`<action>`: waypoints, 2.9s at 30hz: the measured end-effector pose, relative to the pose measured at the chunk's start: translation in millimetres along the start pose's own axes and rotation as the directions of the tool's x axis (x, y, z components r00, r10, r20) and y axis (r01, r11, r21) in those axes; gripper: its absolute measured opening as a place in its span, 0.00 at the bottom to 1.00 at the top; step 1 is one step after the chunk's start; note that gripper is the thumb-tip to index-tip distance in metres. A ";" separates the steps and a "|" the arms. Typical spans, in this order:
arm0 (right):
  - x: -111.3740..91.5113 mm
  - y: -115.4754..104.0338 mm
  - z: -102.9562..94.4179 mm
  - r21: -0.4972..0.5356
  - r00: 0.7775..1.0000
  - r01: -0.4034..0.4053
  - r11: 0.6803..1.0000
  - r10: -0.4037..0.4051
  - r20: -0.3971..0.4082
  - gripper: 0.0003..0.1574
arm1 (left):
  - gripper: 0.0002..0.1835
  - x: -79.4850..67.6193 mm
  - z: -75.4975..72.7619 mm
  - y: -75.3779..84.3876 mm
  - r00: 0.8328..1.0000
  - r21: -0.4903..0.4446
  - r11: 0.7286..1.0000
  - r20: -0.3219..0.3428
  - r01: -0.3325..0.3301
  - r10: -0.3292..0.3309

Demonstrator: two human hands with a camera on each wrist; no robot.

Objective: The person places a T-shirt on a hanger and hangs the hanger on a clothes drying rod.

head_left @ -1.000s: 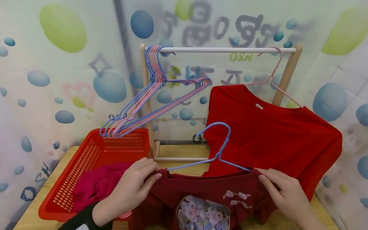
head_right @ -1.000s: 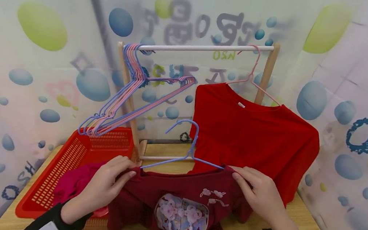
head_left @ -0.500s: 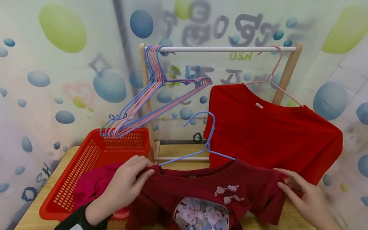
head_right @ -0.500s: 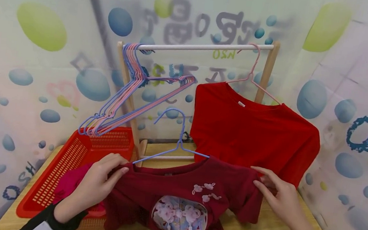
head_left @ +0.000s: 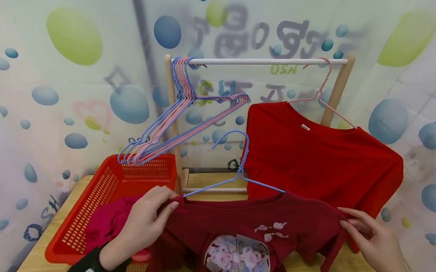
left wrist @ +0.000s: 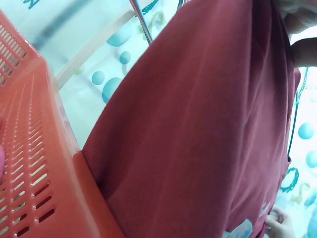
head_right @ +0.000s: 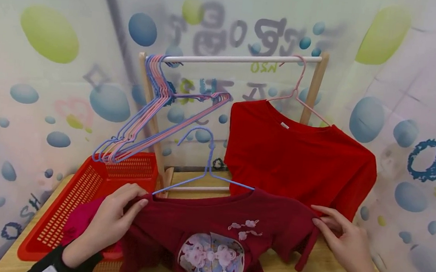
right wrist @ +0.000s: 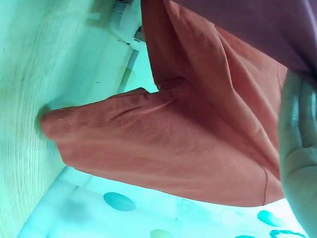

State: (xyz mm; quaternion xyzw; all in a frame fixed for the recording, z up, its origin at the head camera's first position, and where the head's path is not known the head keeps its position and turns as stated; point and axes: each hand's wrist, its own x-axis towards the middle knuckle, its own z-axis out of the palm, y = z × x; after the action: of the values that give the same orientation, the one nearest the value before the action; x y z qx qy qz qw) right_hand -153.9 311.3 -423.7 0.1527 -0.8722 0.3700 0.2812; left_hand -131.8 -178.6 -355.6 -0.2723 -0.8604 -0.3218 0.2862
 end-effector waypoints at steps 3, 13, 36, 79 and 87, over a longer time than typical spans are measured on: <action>-0.8 -6.7 -0.2 -0.068 0.999 -0.001 0.998 0.005 0.052 0.23 | 0.08 -0.6 1.4 0.0 1.000 0.013 1.000 0.015 -0.006 0.005; 26.4 -60.7 22.4 -0.082 0.945 0.315 0.945 -0.304 0.124 0.39 | 0.07 1.3 10.7 5.4 0.998 0.041 0.999 0.047 -0.035 0.033; 27.3 -69.7 42.8 -0.003 0.919 0.389 0.921 -0.387 0.076 0.28 | 0.09 16.0 18.8 18.9 0.975 0.023 0.999 0.218 -0.049 0.042; 23.7 -61.9 10.0 -0.004 0.912 0.304 0.953 -0.290 0.290 0.40 | 0.03 13.5 21.3 15.6 0.997 -0.131 0.991 0.067 -0.014 0.022; 32.5 -71.6 30.6 0.040 0.873 0.455 0.890 -0.454 0.176 0.27 | 0.06 15.5 27.3 19.3 0.995 -0.116 0.992 0.083 -0.046 0.056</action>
State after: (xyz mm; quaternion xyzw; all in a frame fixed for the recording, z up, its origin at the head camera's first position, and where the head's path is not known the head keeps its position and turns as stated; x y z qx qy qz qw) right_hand -157.3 238.3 -381.4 0.3859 -0.8342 0.2771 0.2800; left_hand -138.5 -142.3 -354.7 -0.3238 -0.8450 -0.3510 0.2408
